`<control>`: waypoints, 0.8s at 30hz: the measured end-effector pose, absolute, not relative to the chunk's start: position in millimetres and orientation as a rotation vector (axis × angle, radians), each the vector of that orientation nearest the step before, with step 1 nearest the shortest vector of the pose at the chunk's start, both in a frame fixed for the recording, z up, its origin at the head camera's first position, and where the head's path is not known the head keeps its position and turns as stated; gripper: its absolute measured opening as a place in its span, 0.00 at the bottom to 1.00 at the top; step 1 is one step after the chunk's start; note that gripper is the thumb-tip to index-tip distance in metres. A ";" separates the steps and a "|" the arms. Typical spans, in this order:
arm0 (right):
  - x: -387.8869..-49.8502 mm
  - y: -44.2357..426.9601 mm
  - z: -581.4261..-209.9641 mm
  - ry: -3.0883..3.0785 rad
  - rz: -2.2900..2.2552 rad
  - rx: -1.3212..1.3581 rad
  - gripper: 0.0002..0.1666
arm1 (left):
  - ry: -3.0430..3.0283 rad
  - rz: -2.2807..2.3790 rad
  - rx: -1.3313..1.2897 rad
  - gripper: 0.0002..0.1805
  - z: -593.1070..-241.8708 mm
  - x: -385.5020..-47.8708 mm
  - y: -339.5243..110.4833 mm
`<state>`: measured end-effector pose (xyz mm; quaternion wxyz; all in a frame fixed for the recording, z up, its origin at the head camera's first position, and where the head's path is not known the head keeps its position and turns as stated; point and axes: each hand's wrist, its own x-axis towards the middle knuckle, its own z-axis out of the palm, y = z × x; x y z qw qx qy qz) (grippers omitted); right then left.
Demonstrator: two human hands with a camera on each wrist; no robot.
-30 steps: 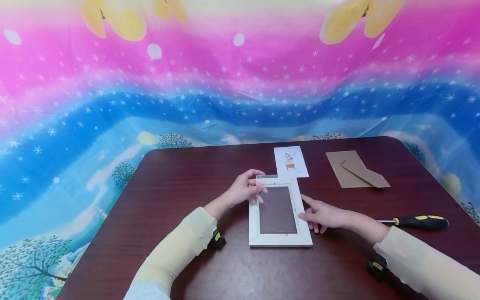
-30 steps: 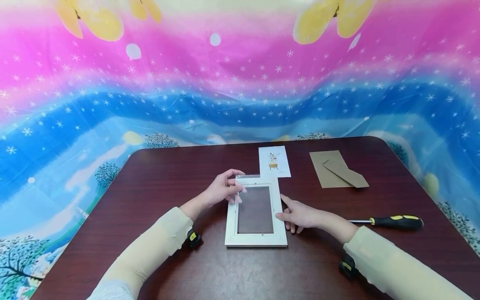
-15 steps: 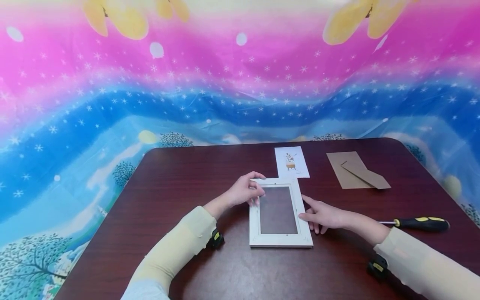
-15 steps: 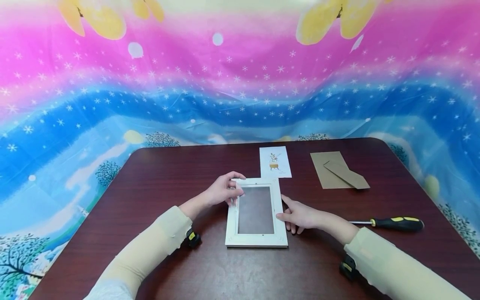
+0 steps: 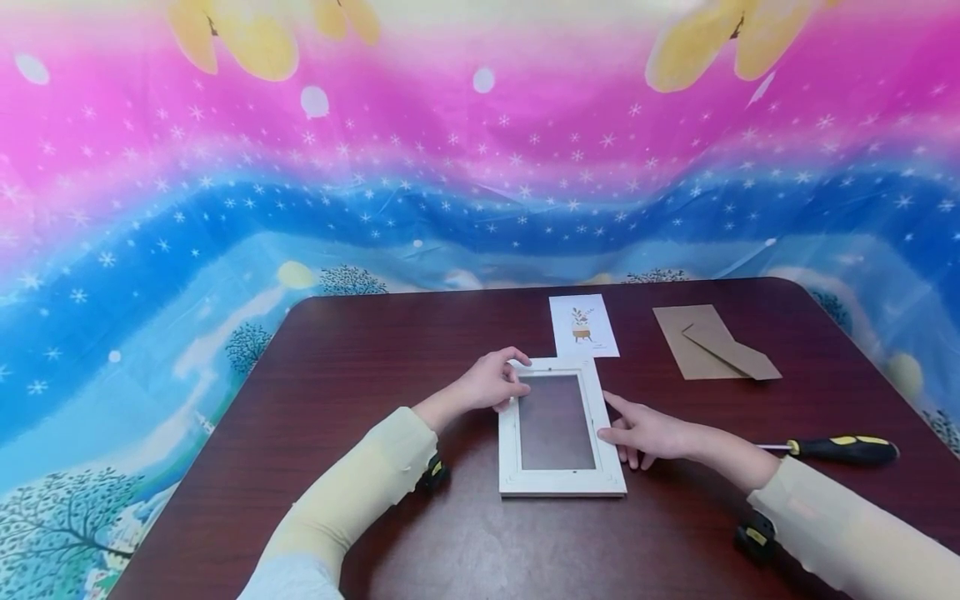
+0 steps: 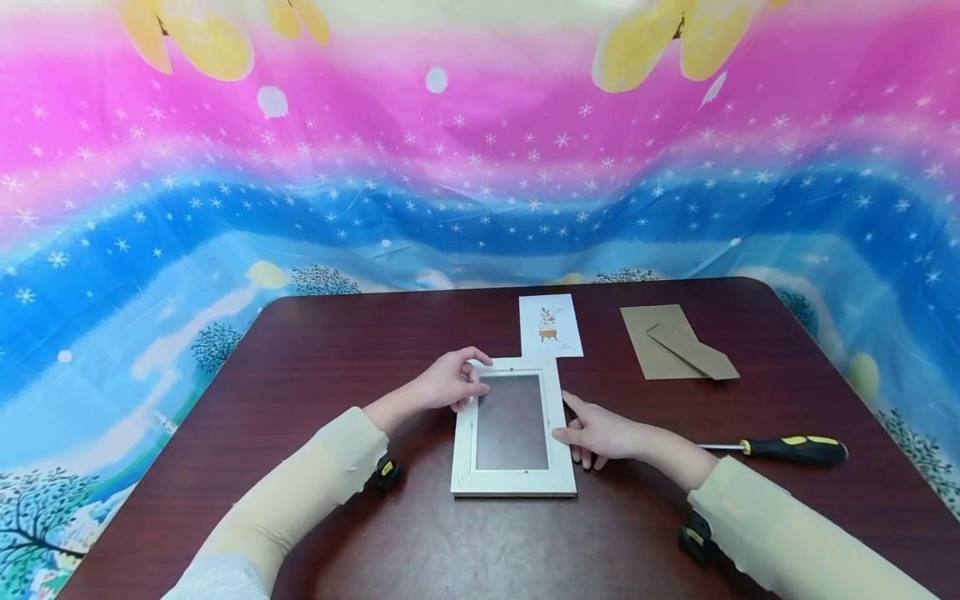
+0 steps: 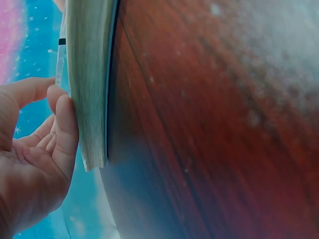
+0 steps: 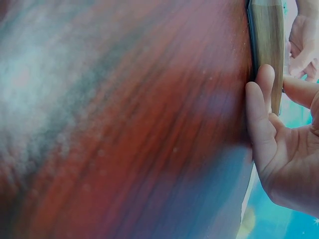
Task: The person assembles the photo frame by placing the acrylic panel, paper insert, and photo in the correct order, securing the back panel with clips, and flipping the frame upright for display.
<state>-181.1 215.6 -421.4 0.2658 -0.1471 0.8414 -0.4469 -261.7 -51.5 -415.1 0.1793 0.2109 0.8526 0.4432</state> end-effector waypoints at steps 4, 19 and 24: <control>-181.2 215.3 -421.3 2.277 -1.203 -0.393 0.47 | 2.479 1.192 0.599 0.17 -416.9 -262.9 -49.6; -182.0 215.4 -419.8 2.286 -1.191 -0.403 0.48 | 2.652 0.908 0.595 0.19 -411.8 -268.7 -40.2; -181.9 215.8 -420.1 2.283 -1.182 -0.387 0.48 | 2.641 0.892 0.597 0.18 -412.3 -269.6 -39.5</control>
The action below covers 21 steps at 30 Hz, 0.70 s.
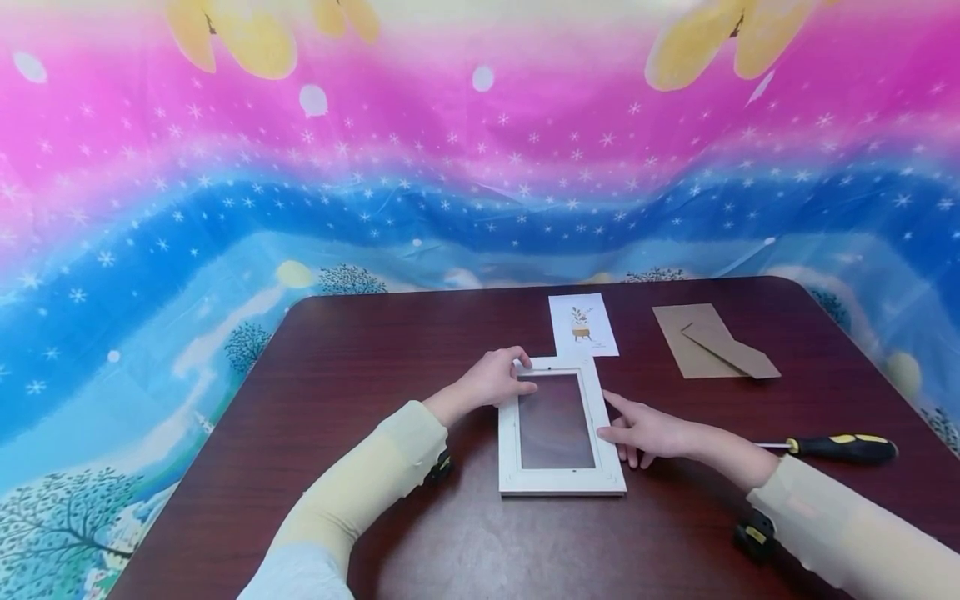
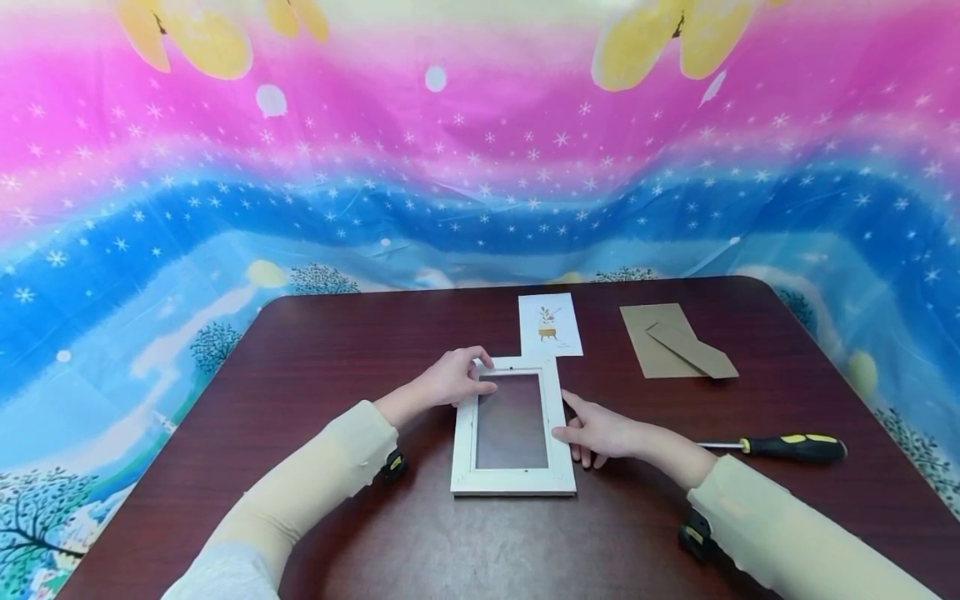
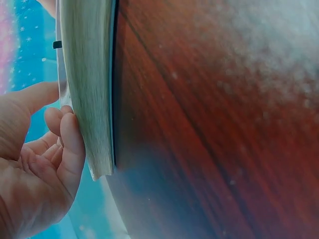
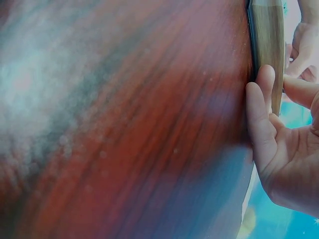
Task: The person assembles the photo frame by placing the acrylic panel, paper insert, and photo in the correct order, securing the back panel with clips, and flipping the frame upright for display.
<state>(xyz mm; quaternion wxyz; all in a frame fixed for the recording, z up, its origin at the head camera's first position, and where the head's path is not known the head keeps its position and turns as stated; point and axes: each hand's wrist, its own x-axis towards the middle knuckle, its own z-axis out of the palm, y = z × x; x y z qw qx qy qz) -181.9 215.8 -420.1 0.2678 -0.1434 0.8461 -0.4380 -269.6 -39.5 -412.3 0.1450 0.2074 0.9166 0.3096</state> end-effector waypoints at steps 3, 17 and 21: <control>-182.2 216.2 -420.1 2.287 -1.174 -0.383 0.48 | 2.649 0.881 0.615 0.18 -412.3 -270.0 -39.6; -181.5 216.2 -421.8 2.288 -1.182 -0.374 0.48 | 2.693 0.787 0.657 0.20 -412.7 -270.1 -41.2; -182.1 216.2 -422.8 2.288 -1.183 -0.373 0.48 | 2.715 0.741 0.676 0.19 -414.3 -270.9 -41.0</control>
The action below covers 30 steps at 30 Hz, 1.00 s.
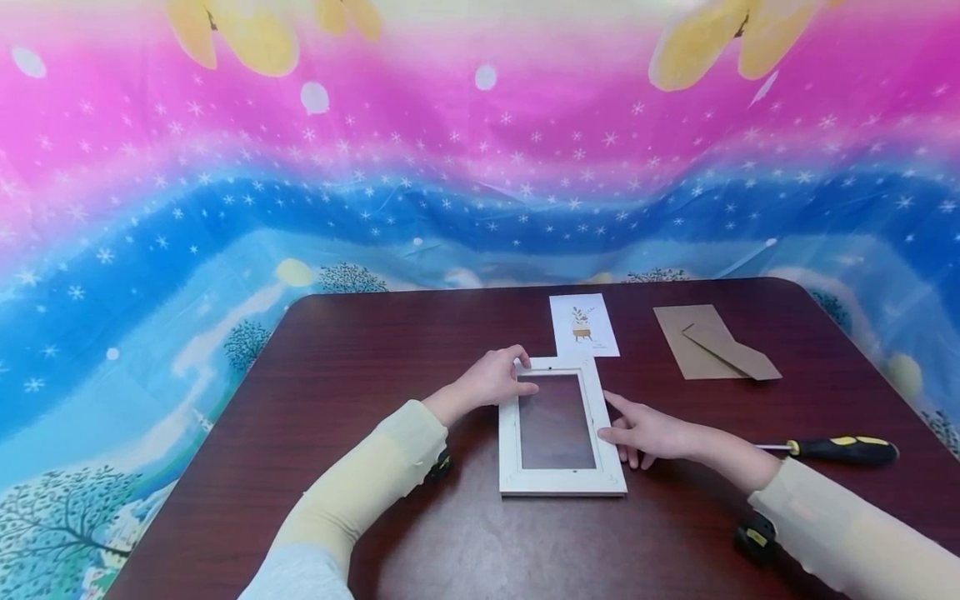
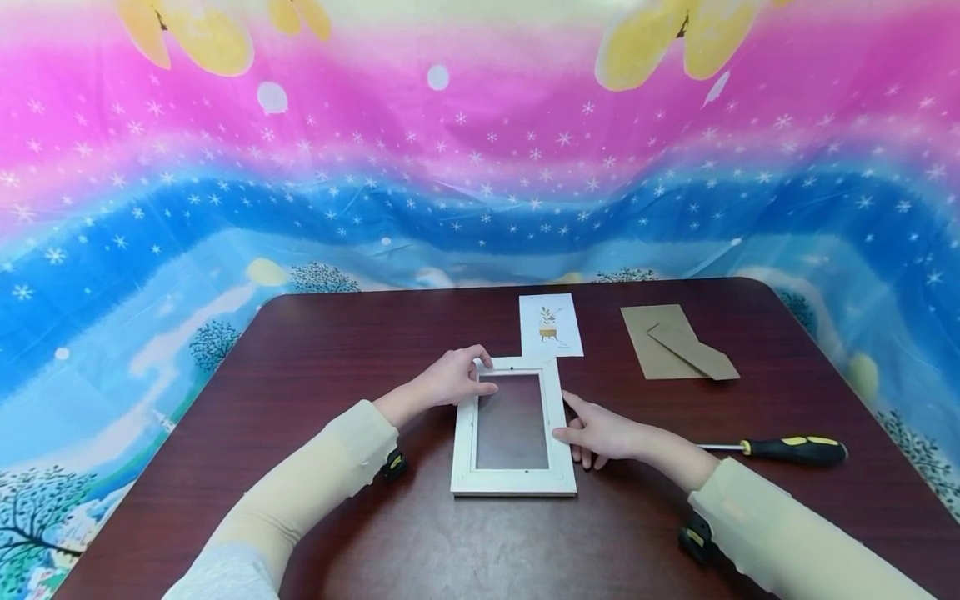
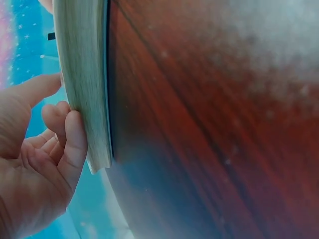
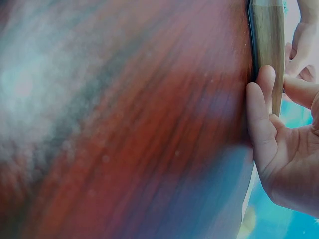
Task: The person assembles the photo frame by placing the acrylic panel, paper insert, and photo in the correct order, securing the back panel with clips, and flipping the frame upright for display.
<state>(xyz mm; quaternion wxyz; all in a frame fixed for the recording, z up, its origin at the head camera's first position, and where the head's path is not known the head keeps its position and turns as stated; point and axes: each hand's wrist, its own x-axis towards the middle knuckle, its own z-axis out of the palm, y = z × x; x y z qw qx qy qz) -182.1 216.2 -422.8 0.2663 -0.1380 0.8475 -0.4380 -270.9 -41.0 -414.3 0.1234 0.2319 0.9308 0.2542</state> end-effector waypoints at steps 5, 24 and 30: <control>-180.8 215.3 -423.4 2.284 -1.194 -0.380 0.48 | 2.732 0.662 0.728 0.19 -414.6 -271.1 -40.7; -180.5 214.9 -422.9 2.284 -1.196 -0.370 0.47 | 2.736 0.662 0.723 0.23 -413.9 -269.6 -39.9; -181.3 215.0 -423.0 2.289 -1.189 -0.371 0.47 | 2.735 0.670 0.711 0.23 -413.2 -269.4 -40.8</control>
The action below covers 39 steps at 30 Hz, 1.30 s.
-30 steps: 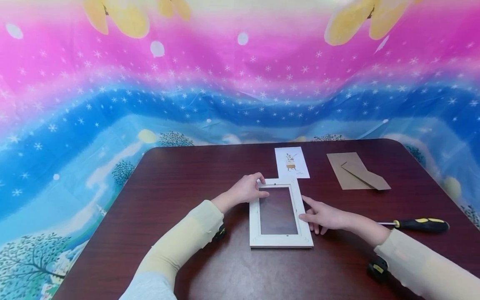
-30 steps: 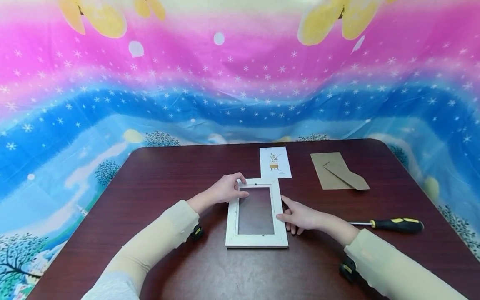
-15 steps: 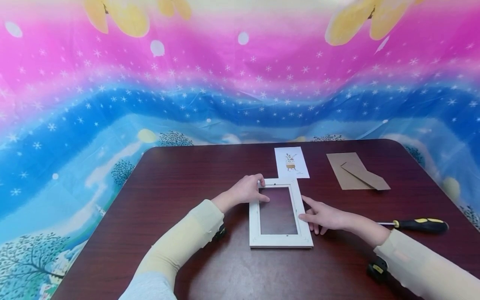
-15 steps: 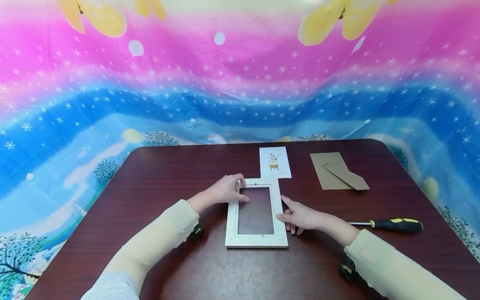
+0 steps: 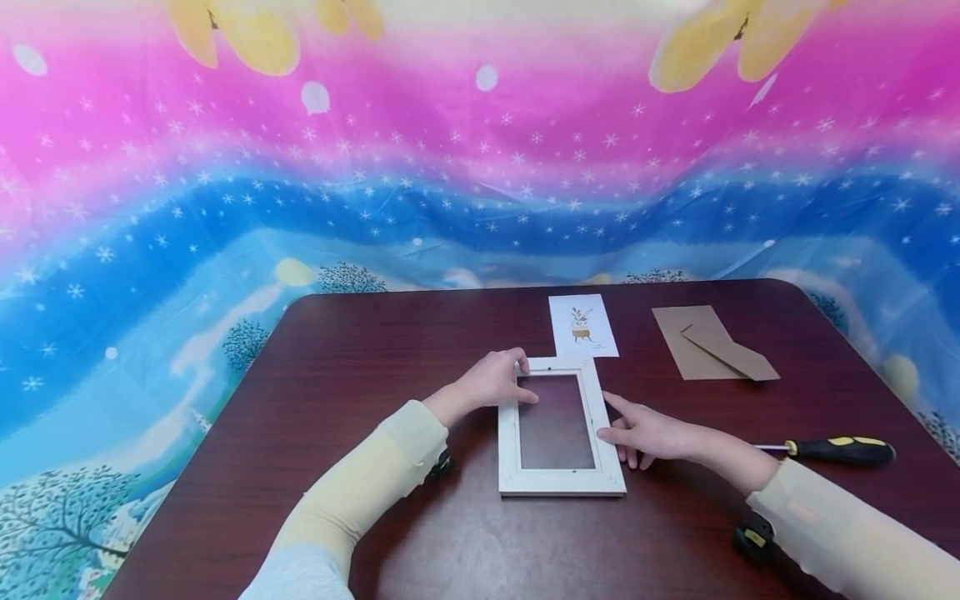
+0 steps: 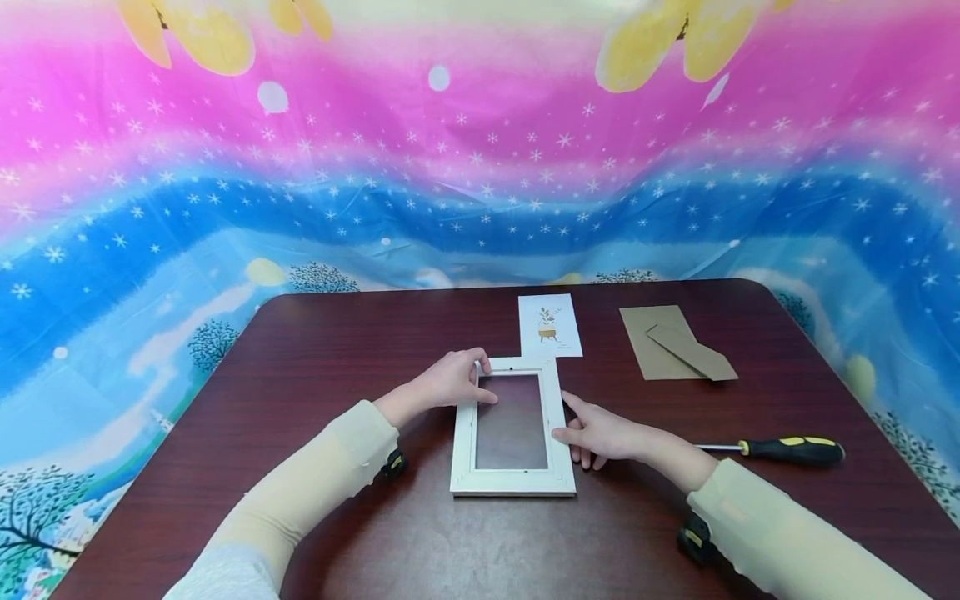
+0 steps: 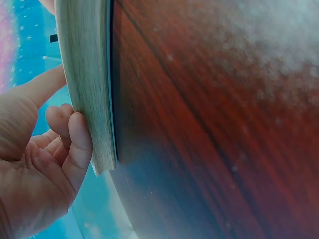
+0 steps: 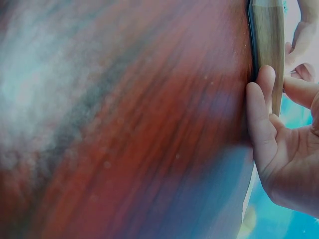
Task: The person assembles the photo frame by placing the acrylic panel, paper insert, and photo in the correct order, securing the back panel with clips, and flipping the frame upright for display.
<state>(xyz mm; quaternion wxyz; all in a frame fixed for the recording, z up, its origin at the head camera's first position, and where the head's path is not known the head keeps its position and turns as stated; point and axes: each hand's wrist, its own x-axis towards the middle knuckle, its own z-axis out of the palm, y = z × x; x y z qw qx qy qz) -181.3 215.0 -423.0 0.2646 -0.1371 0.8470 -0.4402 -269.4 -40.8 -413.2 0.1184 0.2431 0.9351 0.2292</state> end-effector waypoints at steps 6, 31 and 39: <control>-182.2 214.8 -423.0 2.289 -1.188 -0.376 0.47 | 2.721 0.702 0.700 0.24 -411.8 -269.3 -41.6; -184.0 216.5 -421.3 2.281 -1.201 -0.398 0.47 | 2.506 1.117 0.480 0.16 -408.3 -300.9 -92.1; -183.2 216.4 -422.7 2.288 -1.179 -0.358 0.48 | 2.279 1.121 0.489 0.22 -421.6 -299.9 -86.4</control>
